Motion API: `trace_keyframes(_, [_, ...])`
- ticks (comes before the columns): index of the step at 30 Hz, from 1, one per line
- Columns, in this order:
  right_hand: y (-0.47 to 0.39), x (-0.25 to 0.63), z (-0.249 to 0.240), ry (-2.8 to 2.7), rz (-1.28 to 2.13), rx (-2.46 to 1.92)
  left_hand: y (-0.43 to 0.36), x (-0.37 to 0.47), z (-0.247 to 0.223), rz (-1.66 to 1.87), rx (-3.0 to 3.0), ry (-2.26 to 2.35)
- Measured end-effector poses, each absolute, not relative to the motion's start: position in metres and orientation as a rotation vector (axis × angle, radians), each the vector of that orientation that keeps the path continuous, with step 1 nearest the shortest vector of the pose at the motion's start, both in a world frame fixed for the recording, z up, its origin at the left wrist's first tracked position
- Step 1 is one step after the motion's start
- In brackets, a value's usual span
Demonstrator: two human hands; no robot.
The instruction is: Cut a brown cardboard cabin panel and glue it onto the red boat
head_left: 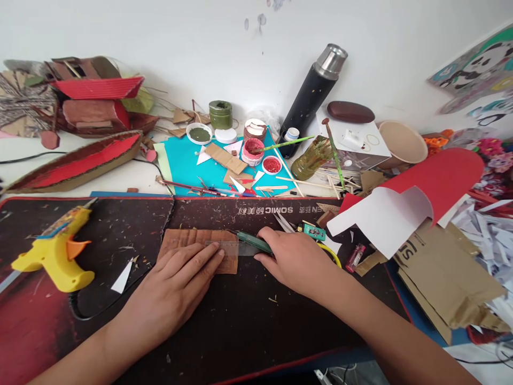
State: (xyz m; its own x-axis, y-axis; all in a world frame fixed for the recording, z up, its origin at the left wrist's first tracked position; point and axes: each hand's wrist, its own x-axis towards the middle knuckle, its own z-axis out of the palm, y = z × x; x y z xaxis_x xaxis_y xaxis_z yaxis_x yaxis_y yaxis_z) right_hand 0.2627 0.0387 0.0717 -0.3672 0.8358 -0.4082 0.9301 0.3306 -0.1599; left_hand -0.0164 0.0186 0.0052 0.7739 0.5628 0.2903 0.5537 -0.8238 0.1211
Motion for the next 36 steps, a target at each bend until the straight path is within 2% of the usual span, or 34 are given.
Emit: trace_keyframes(36, [0.0395, 0.2625, 0.0735, 2.370, -0.551, 1.588, 0.0179, -0.0171, 0.0035, 0.479, 2.894, 0.949])
